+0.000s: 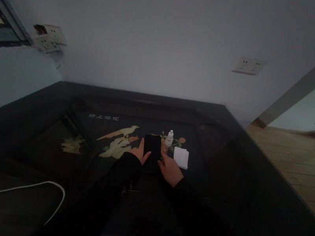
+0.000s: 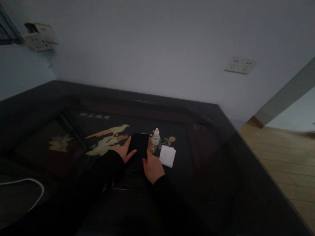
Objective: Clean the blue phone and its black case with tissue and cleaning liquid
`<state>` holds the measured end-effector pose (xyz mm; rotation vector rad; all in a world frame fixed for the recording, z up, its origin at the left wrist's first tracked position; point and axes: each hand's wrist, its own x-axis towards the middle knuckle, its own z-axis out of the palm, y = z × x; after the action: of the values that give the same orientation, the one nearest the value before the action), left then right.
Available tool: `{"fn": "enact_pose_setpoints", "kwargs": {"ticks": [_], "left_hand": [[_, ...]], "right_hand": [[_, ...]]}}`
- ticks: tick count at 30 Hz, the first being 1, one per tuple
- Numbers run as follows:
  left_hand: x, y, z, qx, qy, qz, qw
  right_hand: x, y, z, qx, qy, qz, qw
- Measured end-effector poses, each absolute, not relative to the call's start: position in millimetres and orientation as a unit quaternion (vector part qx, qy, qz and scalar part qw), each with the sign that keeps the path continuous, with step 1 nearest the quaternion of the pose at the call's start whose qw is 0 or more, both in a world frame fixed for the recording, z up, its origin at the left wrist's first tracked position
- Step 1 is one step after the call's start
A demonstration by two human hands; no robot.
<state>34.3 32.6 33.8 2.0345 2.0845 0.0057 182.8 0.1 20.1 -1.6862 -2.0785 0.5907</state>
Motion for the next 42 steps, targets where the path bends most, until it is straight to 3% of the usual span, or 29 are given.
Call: {"fn": "enact_pose_setpoints", "kwargs": {"ticks": [8, 13, 30, 42], "left_hand": [[34, 22, 39, 0.707, 0.703, -0.001, 0.08], [31, 22, 36, 0.721, 0.689, -0.001, 0.071], [31, 19, 36, 0.722, 0.689, 0.003, 0.062], [29, 19, 29, 0.718, 0.69, 0.052, 0.072]], "right_hand": [[234, -5, 18, -0.597, -0.752, 0.047, 0.275], [271, 0, 1, -0.597, -0.757, -0.007, 0.264], [242, -9, -1, -0.53, -0.828, -0.01, 0.181], [243, -5, -2, -0.523, -0.83, 0.007, 0.195]]}}
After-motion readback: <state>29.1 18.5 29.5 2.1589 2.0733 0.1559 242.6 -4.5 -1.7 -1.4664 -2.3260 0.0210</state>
